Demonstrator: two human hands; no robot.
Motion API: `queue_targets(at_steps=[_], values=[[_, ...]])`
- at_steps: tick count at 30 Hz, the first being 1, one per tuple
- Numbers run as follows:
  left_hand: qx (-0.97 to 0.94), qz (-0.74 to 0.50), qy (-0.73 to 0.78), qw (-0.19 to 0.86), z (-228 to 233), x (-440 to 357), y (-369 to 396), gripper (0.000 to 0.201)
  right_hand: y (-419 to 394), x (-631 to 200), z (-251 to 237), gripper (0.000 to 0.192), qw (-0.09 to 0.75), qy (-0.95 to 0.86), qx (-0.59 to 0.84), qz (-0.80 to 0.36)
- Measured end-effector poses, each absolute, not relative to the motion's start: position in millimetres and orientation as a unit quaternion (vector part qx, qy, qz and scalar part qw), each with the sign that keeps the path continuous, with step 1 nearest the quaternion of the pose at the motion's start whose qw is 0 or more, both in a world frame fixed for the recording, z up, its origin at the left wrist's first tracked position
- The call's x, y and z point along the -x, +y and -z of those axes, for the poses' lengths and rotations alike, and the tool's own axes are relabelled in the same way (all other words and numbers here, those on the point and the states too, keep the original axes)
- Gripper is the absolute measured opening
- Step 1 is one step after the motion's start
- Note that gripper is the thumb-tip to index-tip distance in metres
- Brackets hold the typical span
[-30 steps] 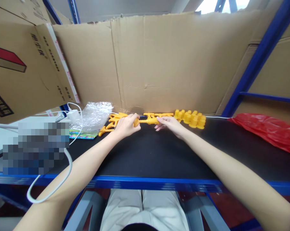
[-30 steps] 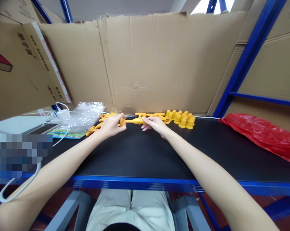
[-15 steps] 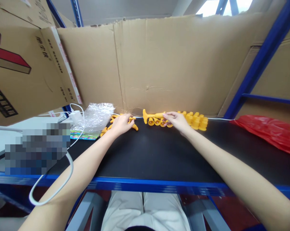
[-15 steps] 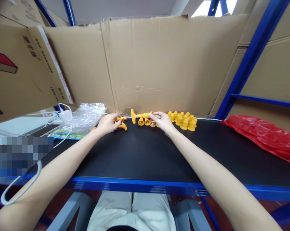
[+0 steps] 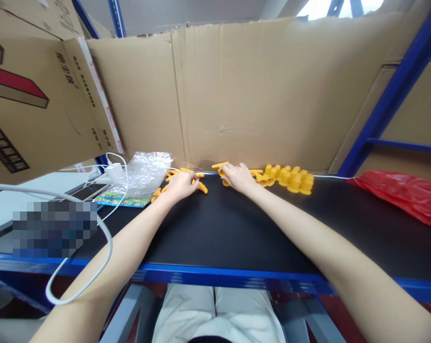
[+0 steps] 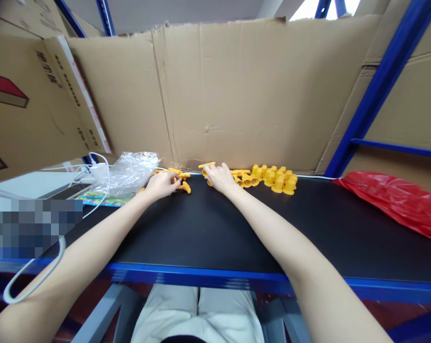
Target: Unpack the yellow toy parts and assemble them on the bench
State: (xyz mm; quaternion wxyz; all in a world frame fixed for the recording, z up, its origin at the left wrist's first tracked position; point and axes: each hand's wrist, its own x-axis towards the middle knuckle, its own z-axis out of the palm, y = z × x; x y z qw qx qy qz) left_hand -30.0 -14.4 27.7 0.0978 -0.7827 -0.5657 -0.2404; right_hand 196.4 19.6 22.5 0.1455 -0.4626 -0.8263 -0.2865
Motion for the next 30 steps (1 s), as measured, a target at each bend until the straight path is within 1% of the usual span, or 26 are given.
queue_targets(at_steps=[5,12,18,22,26,30], values=[[0.779,0.235,-0.573,0.101,-28.2,29.0,-14.9,0.026,29.3,-181.3,-14.0,0.034,0.112,-0.830,0.463,0.290],[0.779,0.227,-0.575,0.105,-28.6,29.4,-15.0,0.028,27.8,-172.8,-6.1,0.025,0.115,-0.834,0.470,0.265],[0.775,0.218,-0.582,0.112,-27.8,30.7,-13.7,0.030,18.4,-176.1,-14.3,0.029,0.095,-0.830,0.500,0.229],[0.773,0.211,-0.585,0.121,-28.6,30.7,-14.2,0.031,5.0,-186.7,-27.9,0.034,0.107,-0.823,0.519,0.203],[0.776,0.216,-0.581,0.117,-29.0,31.7,-13.1,0.028,-8.3,-209.8,-42.6,0.035,0.115,-0.815,0.544,0.159],[0.811,0.216,-0.532,0.114,-25.3,34.9,-7.9,0.023,-15.1,-243.5,-52.1,0.034,0.147,-0.796,0.576,0.117]])
